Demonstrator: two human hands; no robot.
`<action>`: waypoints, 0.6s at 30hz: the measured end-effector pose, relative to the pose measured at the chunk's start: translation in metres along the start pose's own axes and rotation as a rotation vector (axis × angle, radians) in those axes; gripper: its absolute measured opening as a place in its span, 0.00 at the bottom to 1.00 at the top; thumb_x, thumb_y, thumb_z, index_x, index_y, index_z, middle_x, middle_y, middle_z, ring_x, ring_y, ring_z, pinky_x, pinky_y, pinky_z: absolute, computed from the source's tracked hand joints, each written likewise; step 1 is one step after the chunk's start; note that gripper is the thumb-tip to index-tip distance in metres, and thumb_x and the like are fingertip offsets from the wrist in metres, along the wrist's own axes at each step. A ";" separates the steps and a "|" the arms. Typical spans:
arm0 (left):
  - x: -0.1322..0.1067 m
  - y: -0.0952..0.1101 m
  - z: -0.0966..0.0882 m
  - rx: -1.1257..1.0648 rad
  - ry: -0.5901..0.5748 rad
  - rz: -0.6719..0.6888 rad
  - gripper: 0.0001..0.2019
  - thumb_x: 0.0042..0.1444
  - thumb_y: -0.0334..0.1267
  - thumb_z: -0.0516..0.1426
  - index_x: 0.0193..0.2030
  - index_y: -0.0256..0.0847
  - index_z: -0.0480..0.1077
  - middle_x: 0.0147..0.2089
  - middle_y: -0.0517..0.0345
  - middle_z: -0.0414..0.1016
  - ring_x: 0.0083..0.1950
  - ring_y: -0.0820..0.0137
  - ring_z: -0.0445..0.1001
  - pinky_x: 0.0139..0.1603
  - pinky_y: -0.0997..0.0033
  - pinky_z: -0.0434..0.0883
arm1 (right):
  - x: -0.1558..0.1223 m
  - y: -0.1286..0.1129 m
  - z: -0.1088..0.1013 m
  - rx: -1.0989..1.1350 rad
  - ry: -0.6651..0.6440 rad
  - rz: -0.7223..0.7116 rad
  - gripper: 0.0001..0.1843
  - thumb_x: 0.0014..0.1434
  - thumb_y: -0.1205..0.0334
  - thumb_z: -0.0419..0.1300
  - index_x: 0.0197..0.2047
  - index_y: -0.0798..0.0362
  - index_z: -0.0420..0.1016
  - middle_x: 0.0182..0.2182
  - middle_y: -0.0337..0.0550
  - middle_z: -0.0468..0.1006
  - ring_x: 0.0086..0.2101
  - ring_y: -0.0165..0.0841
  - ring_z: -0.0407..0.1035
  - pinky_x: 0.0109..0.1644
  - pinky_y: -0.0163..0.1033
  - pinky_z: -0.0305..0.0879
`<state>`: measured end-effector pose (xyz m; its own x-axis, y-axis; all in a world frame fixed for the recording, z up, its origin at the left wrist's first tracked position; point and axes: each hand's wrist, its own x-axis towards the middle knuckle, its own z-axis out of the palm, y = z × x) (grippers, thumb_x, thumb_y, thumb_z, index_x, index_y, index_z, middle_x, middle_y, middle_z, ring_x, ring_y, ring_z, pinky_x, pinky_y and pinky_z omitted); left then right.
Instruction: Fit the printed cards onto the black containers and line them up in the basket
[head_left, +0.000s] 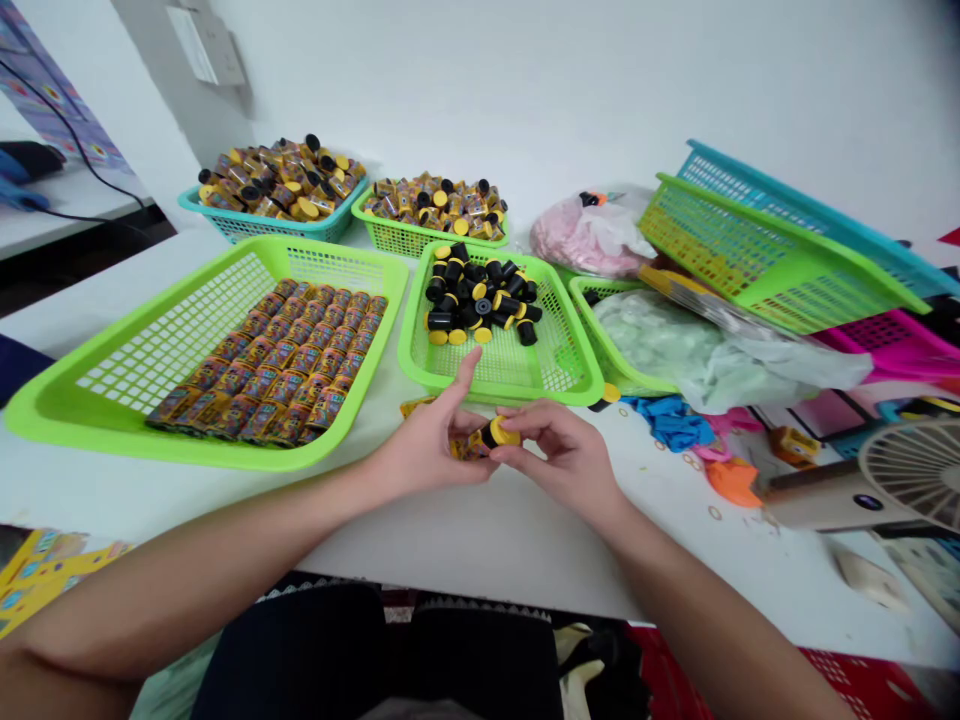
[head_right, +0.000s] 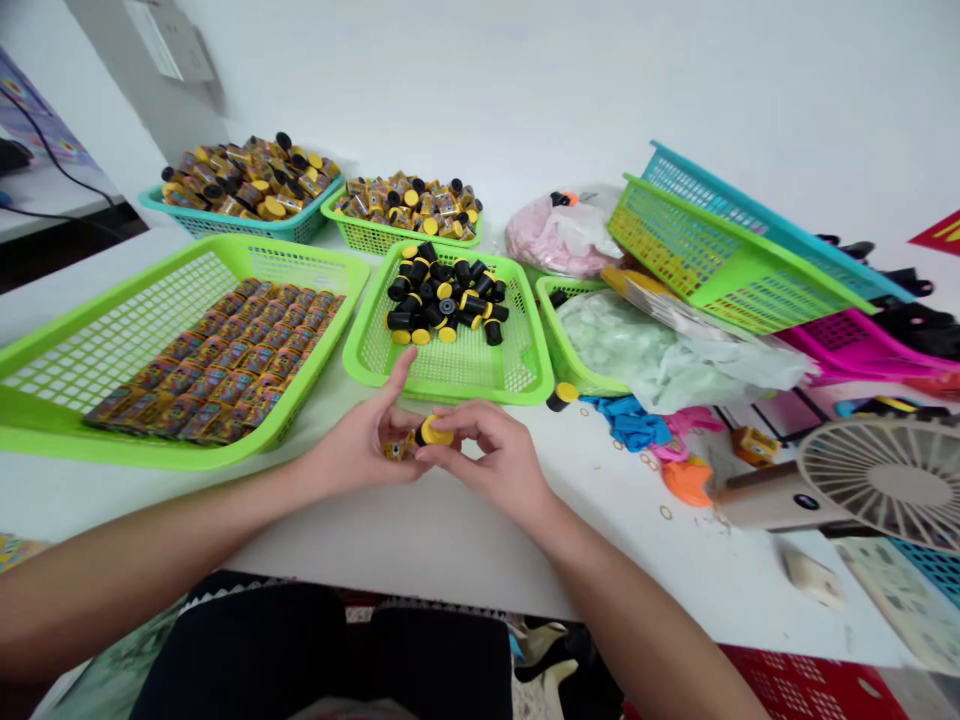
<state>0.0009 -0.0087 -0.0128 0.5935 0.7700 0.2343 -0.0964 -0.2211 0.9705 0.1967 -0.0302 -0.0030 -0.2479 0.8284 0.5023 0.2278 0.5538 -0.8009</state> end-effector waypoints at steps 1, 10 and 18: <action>0.000 0.001 0.001 -0.054 0.006 -0.003 0.59 0.53 0.30 0.63 0.74 0.47 0.18 0.38 0.59 0.81 0.33 0.76 0.76 0.39 0.75 0.73 | 0.000 -0.001 0.000 -0.077 -0.024 -0.063 0.07 0.58 0.56 0.67 0.40 0.45 0.77 0.39 0.44 0.82 0.43 0.39 0.78 0.44 0.46 0.76; 0.000 0.010 0.004 -0.306 0.121 -0.108 0.65 0.49 0.31 0.67 0.73 0.49 0.15 0.29 0.68 0.80 0.27 0.76 0.77 0.33 0.77 0.73 | -0.001 -0.007 0.002 -0.693 -0.136 -0.488 0.30 0.59 0.63 0.64 0.63 0.49 0.61 0.49 0.51 0.77 0.51 0.43 0.71 0.55 0.52 0.69; 0.000 0.014 0.014 -0.118 0.288 -0.060 0.61 0.49 0.35 0.67 0.76 0.47 0.24 0.40 0.58 0.83 0.35 0.73 0.79 0.42 0.72 0.76 | -0.004 -0.002 0.010 -0.837 -0.027 -0.590 0.29 0.58 0.69 0.59 0.62 0.51 0.61 0.45 0.51 0.78 0.47 0.45 0.71 0.56 0.56 0.67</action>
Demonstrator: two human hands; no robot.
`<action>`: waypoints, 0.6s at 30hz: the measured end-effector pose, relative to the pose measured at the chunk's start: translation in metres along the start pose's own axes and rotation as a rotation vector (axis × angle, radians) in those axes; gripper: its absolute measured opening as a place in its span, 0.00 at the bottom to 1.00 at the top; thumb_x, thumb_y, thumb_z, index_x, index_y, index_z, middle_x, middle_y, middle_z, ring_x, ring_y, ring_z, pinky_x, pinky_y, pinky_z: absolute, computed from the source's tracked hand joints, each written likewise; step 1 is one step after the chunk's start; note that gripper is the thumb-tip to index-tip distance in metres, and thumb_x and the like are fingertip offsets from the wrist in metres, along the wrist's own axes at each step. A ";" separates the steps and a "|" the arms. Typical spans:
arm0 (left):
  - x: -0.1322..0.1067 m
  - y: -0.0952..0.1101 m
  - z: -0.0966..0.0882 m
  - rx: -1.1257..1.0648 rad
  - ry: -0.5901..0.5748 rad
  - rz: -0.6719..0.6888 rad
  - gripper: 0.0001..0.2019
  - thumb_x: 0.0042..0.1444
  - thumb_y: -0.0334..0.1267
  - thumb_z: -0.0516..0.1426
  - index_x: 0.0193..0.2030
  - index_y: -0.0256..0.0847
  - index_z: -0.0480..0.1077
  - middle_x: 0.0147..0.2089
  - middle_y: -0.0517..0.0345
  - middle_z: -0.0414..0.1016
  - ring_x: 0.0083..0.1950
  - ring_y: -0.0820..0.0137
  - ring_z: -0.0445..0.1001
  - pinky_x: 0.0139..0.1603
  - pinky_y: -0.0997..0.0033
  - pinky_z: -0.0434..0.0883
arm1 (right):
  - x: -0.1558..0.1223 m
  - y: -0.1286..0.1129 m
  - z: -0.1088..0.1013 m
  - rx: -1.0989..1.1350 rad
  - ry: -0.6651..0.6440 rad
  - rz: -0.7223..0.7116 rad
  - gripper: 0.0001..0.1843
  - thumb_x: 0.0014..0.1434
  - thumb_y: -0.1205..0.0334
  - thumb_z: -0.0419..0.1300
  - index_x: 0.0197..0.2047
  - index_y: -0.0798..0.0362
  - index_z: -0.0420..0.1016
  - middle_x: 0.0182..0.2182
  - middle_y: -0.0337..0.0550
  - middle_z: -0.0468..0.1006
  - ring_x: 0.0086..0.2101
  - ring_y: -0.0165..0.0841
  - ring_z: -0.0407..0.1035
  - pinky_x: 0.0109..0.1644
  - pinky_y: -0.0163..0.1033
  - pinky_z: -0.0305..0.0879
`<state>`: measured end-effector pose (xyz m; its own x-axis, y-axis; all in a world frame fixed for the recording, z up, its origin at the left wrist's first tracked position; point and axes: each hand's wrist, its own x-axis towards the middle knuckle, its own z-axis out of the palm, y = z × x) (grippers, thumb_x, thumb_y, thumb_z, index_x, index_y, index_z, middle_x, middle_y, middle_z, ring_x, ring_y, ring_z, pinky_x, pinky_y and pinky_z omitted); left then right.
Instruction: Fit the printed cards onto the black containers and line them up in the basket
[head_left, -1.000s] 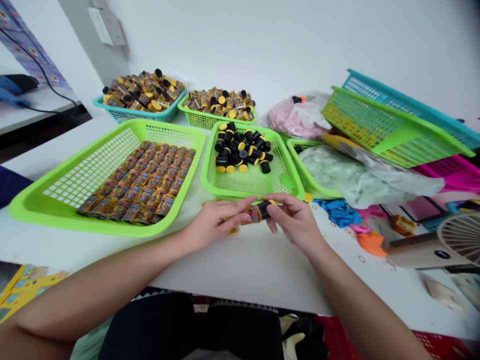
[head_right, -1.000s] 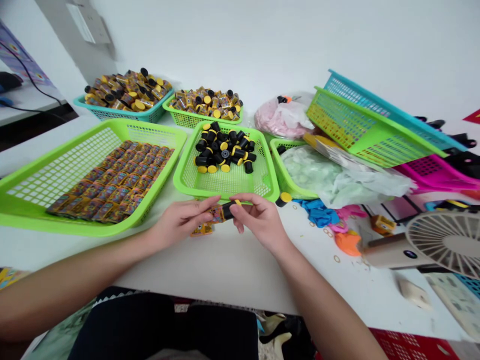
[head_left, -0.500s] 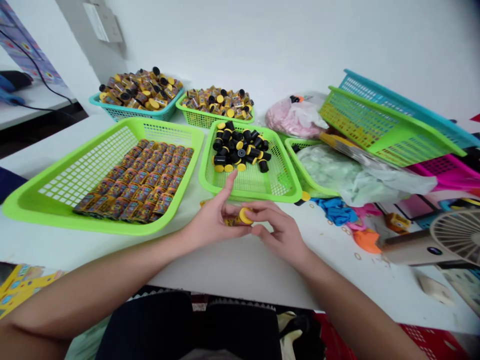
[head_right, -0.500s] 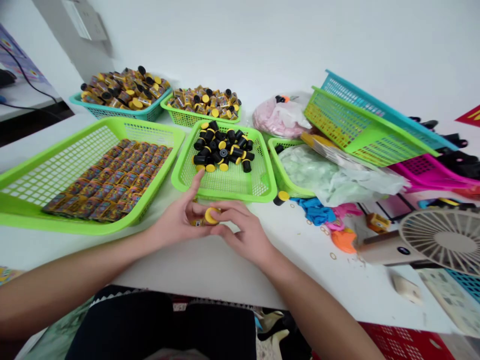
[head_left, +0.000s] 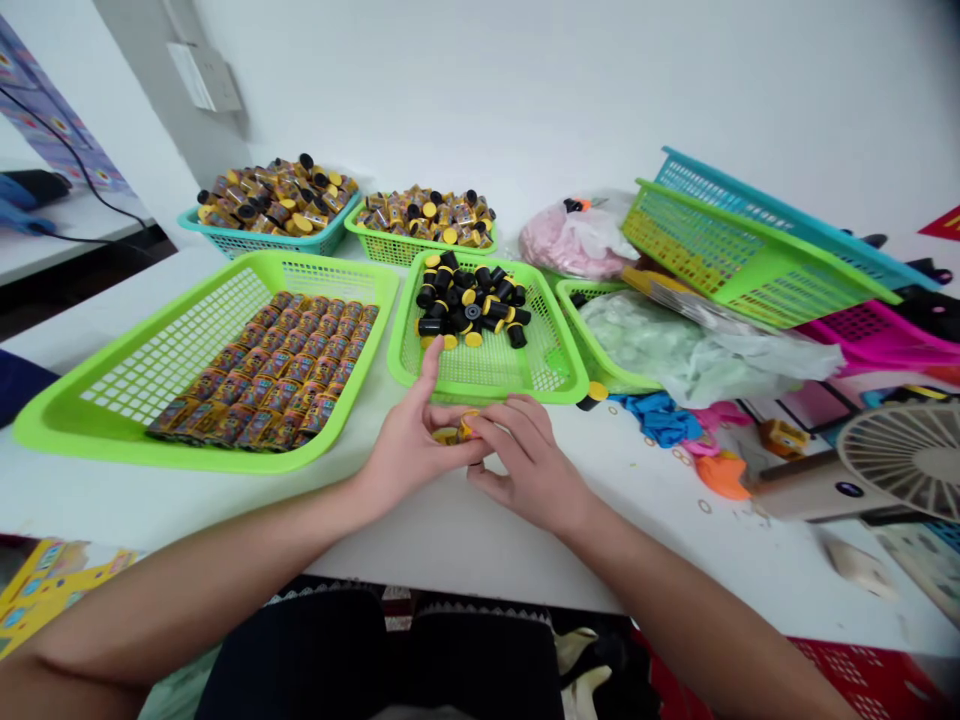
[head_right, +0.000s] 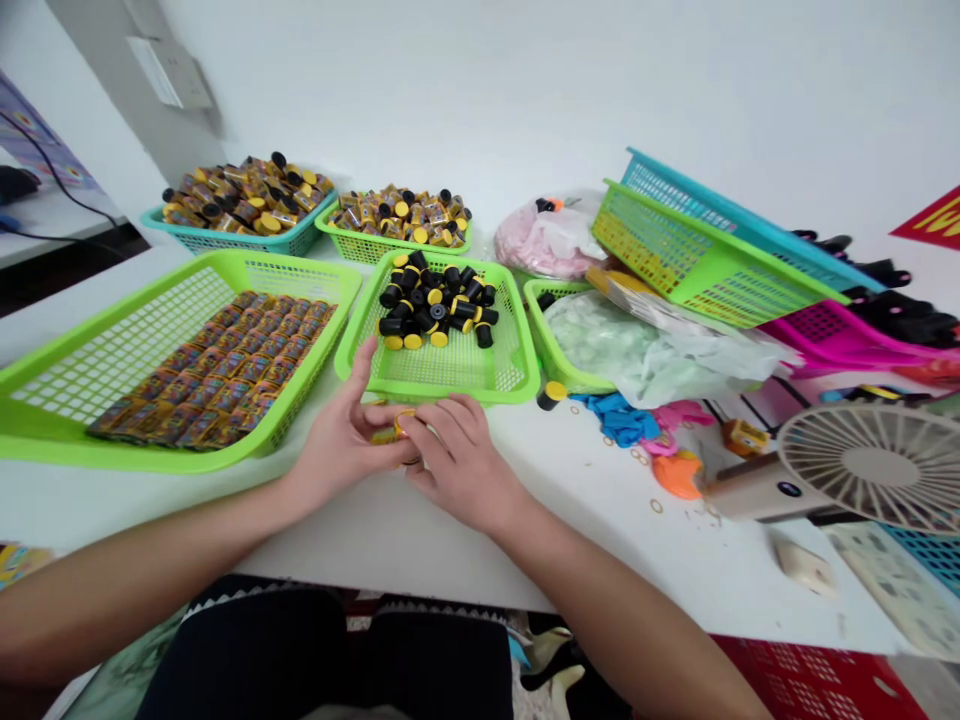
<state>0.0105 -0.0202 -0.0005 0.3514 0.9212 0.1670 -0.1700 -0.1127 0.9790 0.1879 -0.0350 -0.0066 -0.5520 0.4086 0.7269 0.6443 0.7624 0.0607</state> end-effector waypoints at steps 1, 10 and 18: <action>0.000 0.001 0.000 -0.012 -0.009 0.018 0.62 0.49 0.35 0.67 0.75 0.47 0.23 0.40 0.58 0.83 0.36 0.73 0.79 0.43 0.71 0.76 | -0.001 -0.001 0.000 0.005 0.022 0.010 0.30 0.58 0.69 0.60 0.63 0.51 0.61 0.46 0.51 0.77 0.48 0.45 0.71 0.57 0.56 0.67; 0.002 0.008 -0.017 -0.200 -0.368 0.004 0.52 0.48 0.31 0.69 0.75 0.48 0.45 0.39 0.60 0.82 0.36 0.73 0.80 0.42 0.74 0.75 | 0.007 -0.005 -0.015 0.239 0.146 -0.026 0.25 0.56 0.70 0.66 0.57 0.53 0.68 0.42 0.49 0.78 0.46 0.41 0.73 0.51 0.51 0.73; -0.029 0.062 -0.034 0.323 -0.229 0.113 0.19 0.55 0.38 0.65 0.53 0.42 0.71 0.44 0.56 0.80 0.45 0.69 0.79 0.46 0.72 0.75 | 0.029 0.002 -0.026 0.373 0.092 -0.090 0.28 0.58 0.55 0.68 0.60 0.48 0.67 0.47 0.47 0.78 0.51 0.40 0.72 0.59 0.50 0.69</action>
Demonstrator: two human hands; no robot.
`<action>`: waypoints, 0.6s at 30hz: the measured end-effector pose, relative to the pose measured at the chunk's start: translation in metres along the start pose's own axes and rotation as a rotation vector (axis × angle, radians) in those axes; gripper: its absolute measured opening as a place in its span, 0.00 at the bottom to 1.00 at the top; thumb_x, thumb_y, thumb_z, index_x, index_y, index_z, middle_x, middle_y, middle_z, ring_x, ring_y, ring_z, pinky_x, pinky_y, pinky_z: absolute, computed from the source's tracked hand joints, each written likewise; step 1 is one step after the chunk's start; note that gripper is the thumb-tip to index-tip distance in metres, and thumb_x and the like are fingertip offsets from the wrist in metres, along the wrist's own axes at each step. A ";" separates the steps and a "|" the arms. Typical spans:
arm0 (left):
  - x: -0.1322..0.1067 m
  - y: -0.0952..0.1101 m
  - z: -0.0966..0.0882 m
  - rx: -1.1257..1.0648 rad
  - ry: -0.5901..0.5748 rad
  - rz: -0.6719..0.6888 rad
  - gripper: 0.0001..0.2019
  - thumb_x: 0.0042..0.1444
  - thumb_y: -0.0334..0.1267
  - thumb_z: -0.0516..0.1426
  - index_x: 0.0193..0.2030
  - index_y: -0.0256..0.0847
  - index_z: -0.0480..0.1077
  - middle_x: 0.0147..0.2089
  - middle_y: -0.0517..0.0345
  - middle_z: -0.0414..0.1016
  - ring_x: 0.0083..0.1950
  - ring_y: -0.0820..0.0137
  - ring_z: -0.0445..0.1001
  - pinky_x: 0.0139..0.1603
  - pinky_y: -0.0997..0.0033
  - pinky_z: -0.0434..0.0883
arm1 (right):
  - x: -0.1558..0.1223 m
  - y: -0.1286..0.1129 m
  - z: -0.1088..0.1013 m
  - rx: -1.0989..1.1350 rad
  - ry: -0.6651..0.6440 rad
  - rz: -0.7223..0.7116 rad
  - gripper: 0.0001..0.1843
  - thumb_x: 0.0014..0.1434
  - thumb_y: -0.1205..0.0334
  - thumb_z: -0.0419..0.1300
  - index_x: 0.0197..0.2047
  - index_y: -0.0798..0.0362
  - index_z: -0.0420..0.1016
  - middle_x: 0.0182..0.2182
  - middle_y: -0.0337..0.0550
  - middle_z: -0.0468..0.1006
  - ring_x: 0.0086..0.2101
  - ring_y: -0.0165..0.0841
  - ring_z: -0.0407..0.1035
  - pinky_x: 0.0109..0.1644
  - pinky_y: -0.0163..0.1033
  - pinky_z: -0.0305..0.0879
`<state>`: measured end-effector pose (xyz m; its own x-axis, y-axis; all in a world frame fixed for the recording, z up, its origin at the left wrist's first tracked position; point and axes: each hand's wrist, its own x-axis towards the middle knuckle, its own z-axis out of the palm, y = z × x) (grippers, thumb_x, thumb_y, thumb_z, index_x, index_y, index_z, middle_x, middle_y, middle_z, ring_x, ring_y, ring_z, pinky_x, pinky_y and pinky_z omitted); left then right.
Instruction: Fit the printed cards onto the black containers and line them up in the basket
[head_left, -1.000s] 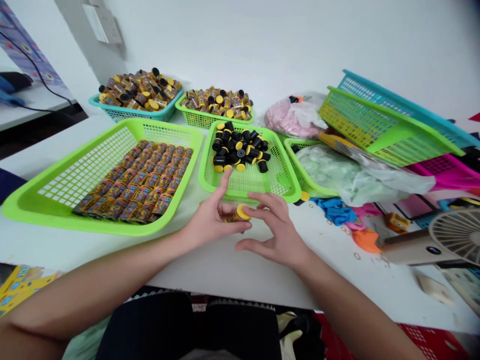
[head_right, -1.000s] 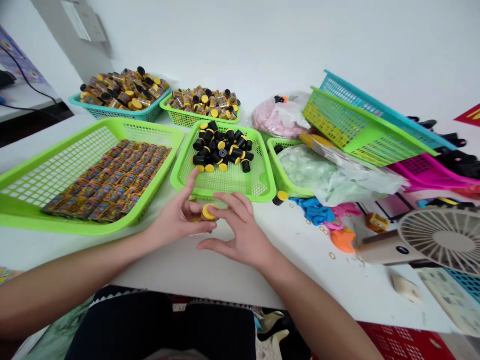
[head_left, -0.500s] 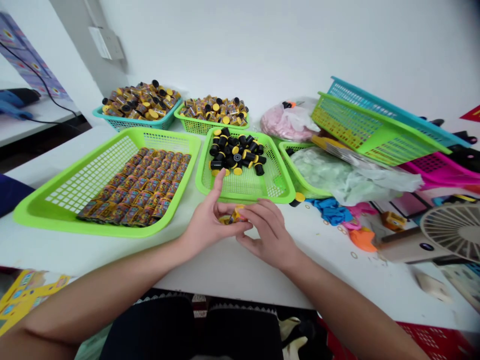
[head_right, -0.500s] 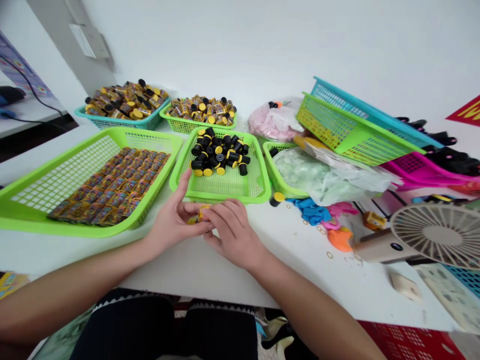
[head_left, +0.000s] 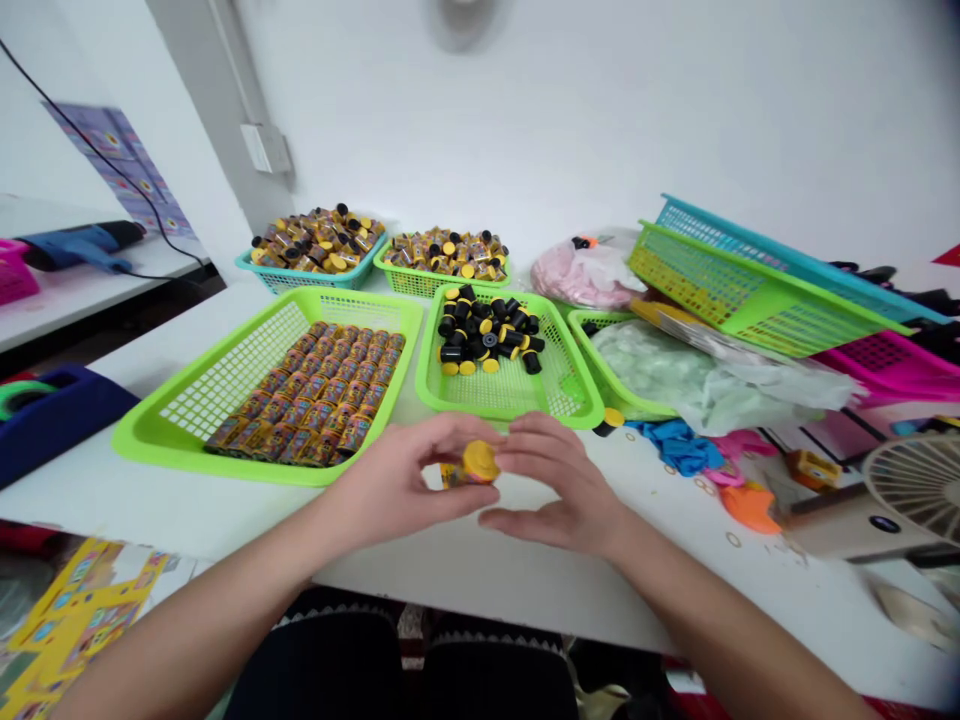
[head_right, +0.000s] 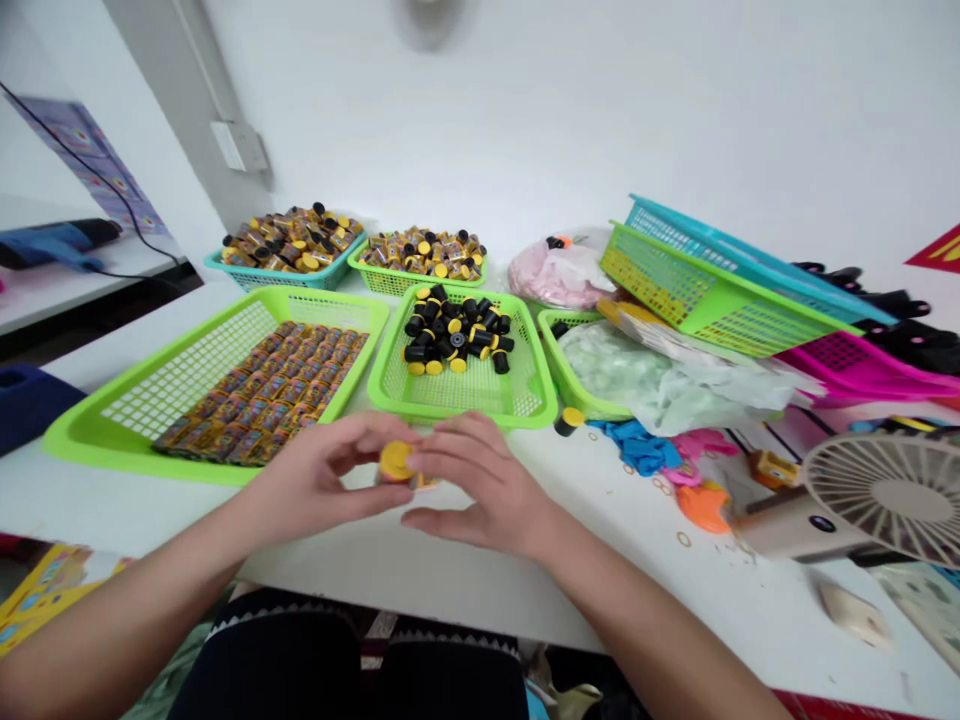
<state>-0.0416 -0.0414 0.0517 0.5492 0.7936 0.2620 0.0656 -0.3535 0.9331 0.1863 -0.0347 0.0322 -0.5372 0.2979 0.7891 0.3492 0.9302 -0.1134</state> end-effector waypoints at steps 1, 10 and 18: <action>-0.009 0.008 -0.010 0.140 0.068 -0.018 0.15 0.56 0.40 0.64 0.50 0.42 0.72 0.44 0.55 0.79 0.45 0.68 0.78 0.46 0.71 0.75 | 0.007 0.009 -0.003 0.014 -0.062 0.057 0.27 0.58 0.51 0.67 0.59 0.48 0.68 0.48 0.48 0.77 0.52 0.41 0.71 0.60 0.51 0.68; -0.052 0.002 -0.124 0.765 0.374 -0.349 0.21 0.49 0.58 0.63 0.39 0.43 0.80 0.45 0.53 0.81 0.41 0.64 0.78 0.44 0.68 0.75 | 0.081 0.152 0.056 -0.198 -0.700 0.442 0.28 0.58 0.59 0.65 0.61 0.53 0.69 0.60 0.56 0.66 0.60 0.44 0.64 0.65 0.49 0.60; -0.044 -0.014 -0.134 0.829 0.193 -0.699 0.21 0.49 0.59 0.62 0.43 0.47 0.80 0.35 0.61 0.83 0.36 0.64 0.79 0.39 0.71 0.71 | 0.086 0.140 0.082 -0.214 -0.850 0.421 0.24 0.52 0.72 0.63 0.54 0.58 0.75 0.48 0.57 0.77 0.46 0.45 0.74 0.49 0.44 0.69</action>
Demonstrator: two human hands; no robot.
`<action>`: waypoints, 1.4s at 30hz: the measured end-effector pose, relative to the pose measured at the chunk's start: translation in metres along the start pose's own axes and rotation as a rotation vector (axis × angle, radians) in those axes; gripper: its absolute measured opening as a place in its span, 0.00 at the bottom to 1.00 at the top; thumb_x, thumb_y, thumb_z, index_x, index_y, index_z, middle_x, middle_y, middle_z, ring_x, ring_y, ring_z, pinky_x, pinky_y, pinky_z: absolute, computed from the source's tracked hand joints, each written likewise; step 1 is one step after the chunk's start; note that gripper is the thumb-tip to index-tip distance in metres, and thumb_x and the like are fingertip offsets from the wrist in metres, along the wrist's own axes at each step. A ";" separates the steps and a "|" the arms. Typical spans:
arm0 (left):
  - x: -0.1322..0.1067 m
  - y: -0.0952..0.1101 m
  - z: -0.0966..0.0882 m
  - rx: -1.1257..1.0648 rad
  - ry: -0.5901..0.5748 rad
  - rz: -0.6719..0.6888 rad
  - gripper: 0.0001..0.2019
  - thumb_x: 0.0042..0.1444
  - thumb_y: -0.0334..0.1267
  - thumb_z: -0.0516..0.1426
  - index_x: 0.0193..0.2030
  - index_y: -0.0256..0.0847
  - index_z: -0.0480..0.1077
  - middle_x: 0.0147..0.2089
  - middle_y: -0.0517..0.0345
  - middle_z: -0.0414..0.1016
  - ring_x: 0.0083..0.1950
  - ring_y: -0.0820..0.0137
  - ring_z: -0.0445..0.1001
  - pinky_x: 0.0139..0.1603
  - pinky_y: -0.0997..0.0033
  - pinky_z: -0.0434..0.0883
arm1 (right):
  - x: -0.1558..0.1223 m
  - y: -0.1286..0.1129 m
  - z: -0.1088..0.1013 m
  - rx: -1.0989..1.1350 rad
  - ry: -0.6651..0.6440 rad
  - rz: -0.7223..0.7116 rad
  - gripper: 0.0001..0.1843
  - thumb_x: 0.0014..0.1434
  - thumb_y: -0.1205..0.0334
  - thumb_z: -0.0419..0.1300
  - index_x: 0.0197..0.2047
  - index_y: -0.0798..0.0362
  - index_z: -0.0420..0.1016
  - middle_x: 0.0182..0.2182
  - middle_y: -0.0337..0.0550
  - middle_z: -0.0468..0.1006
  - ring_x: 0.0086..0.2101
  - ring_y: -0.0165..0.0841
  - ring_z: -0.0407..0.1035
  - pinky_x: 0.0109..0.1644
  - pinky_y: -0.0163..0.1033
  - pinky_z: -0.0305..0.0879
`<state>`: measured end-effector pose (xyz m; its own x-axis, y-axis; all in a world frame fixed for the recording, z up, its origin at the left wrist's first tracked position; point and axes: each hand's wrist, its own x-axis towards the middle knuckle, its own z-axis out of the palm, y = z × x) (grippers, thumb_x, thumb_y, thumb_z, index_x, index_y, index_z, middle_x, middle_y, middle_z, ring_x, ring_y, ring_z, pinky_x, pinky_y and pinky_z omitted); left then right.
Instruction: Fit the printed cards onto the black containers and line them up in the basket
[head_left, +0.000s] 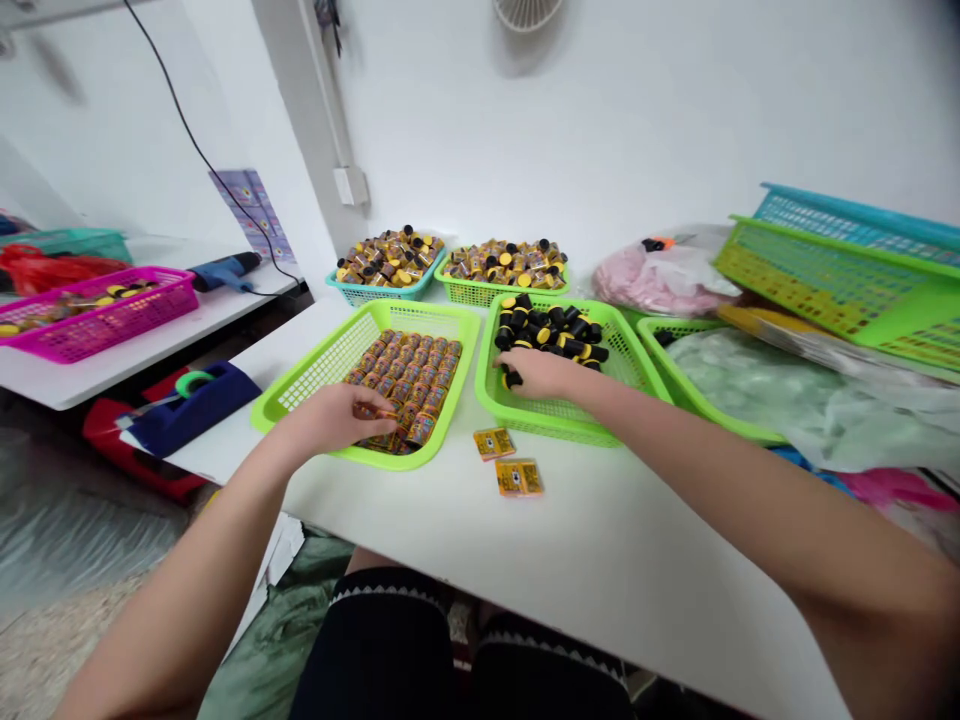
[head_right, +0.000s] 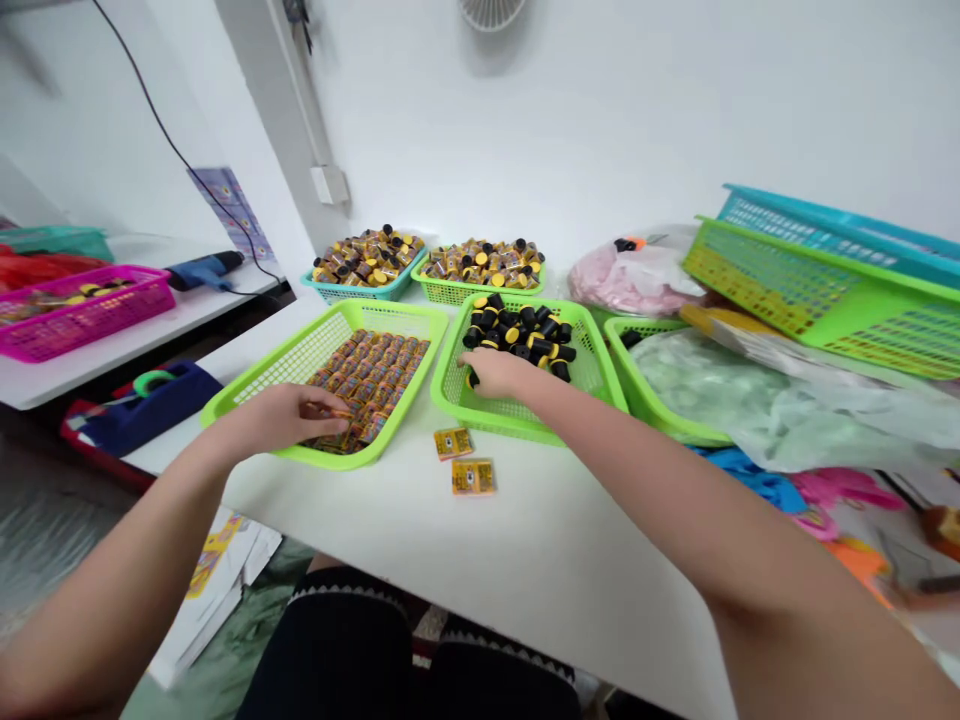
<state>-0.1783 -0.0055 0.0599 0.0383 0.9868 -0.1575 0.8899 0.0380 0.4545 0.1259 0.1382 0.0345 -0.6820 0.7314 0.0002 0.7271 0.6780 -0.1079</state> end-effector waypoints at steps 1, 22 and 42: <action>0.001 0.003 0.000 0.024 0.000 0.009 0.21 0.50 0.58 0.61 0.42 0.47 0.80 0.35 0.62 0.83 0.37 0.64 0.79 0.39 0.71 0.71 | -0.010 0.001 -0.002 0.002 -0.006 0.009 0.24 0.53 0.70 0.63 0.55 0.58 0.75 0.48 0.57 0.77 0.45 0.45 0.74 0.49 0.44 0.70; -0.034 0.103 0.127 0.382 0.059 0.844 0.18 0.68 0.30 0.48 0.62 0.37 0.65 0.58 0.43 0.75 0.59 0.60 0.74 0.58 0.60 0.73 | -0.176 0.000 0.034 0.772 1.162 0.147 0.16 0.53 0.61 0.70 0.45 0.44 0.76 0.43 0.43 0.78 0.42 0.37 0.75 0.47 0.46 0.75; -0.006 0.137 0.112 -0.380 0.033 0.748 0.13 0.54 0.28 0.59 0.44 0.41 0.80 0.39 0.54 0.74 0.36 0.73 0.75 0.38 0.73 0.73 | -0.183 -0.041 0.024 1.018 1.095 0.136 0.14 0.53 0.60 0.71 0.42 0.45 0.75 0.45 0.41 0.78 0.26 0.26 0.73 0.26 0.35 0.73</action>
<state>-0.0057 -0.0236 0.0249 0.5389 0.7768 0.3259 0.4212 -0.5835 0.6944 0.2185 -0.0253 0.0151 0.1140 0.7863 0.6073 0.1002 0.5990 -0.7944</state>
